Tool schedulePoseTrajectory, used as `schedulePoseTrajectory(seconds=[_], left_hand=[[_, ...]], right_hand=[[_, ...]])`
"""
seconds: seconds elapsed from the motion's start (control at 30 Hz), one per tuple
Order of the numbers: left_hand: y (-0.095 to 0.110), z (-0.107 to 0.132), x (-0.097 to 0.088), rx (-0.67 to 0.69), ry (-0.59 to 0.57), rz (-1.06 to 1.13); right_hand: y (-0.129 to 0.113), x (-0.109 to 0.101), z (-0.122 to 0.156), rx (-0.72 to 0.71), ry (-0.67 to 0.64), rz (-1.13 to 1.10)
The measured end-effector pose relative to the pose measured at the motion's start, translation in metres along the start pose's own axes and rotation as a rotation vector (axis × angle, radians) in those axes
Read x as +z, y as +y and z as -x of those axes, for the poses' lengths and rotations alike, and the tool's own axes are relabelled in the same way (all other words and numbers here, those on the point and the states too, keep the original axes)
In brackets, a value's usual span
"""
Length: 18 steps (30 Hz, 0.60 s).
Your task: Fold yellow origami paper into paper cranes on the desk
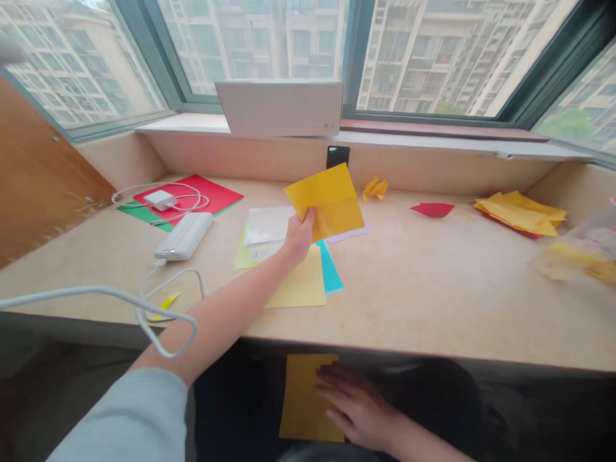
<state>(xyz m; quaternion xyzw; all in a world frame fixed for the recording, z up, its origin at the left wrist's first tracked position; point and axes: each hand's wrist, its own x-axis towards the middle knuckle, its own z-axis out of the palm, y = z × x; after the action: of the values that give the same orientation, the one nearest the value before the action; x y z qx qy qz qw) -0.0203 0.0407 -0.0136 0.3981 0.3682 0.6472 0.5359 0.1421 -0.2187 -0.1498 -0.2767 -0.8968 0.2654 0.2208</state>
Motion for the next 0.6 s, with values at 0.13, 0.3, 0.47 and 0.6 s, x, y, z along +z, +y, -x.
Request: schedulePoseTrajectory(seconds=[0.13, 0.3, 0.47, 0.6], left_hand=[[-0.005, -0.001, 0.000, 0.050, -0.067, 0.032], [-0.006, -0.003, -0.002, 0.064, -0.108, 0.055], [0.002, -0.006, -0.005, 0.014, -0.043, 0.033], [0.016, -0.015, -0.014, 0.081, 0.032, 0.065]], right_hand=[[0.028, 0.096, 0.016, 0.396, -0.174, -0.180], [0.034, 0.146, 0.015, 0.451, -0.267, -0.123], [0.035, 0.143, 0.002, 0.481, -0.362, -0.036], [0.018, 0.095, -0.021, 0.602, -0.136, -0.289]])
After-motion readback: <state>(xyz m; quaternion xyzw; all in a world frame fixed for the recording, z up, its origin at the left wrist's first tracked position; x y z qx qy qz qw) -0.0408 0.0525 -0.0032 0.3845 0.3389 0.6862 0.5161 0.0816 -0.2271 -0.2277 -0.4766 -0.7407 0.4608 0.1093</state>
